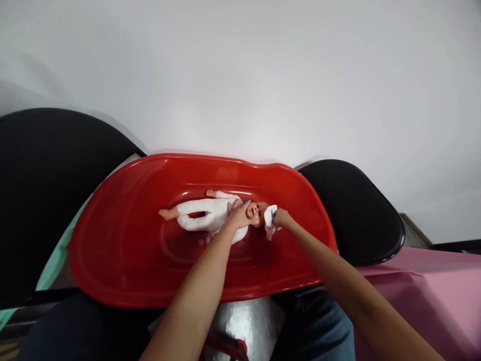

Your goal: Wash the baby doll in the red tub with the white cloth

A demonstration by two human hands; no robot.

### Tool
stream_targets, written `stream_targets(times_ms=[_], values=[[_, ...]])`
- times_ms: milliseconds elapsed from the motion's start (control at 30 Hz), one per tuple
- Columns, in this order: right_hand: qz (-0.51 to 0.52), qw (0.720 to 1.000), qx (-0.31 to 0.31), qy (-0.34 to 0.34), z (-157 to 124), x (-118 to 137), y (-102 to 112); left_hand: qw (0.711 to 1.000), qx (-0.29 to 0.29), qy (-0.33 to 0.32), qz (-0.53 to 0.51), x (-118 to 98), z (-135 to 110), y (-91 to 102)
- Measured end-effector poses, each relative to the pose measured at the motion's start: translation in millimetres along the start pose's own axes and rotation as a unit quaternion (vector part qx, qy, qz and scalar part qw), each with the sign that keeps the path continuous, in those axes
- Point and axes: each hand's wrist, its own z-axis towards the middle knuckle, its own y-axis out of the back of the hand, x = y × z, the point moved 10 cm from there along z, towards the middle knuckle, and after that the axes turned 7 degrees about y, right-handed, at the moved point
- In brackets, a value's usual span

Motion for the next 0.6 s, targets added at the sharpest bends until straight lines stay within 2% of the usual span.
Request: stream_targets(times_ms=[100,167,267,367,500,600], values=[[0.063,0.996,-0.056,0.018,-10.4,-2.6,-4.3,1.000,-0.005,0.005,0.000,1.3,1.9,-0.2],[0.080,0.991,-0.090,0.061,-18.2,8.4,-7.6,1.000,-0.008,0.006,-0.001,2.4,3.4,-1.7],[0.064,0.977,-0.157,0.133,-33.6,36.3,-8.3,1.000,-0.009,0.003,0.000,3.7,5.1,-4.4],[0.018,0.976,-0.180,0.120,-43.6,46.1,-13.1,1.000,-0.007,0.000,0.000,4.2,5.1,-4.8],[-0.009,0.983,-0.167,0.074,-41.6,27.1,-13.2,1.000,0.002,-0.007,-0.003,3.3,3.1,-3.3],[0.036,0.985,-0.166,0.040,-33.1,1.5,-5.9,1.000,0.010,-0.014,-0.010,3.2,2.4,-3.7]])
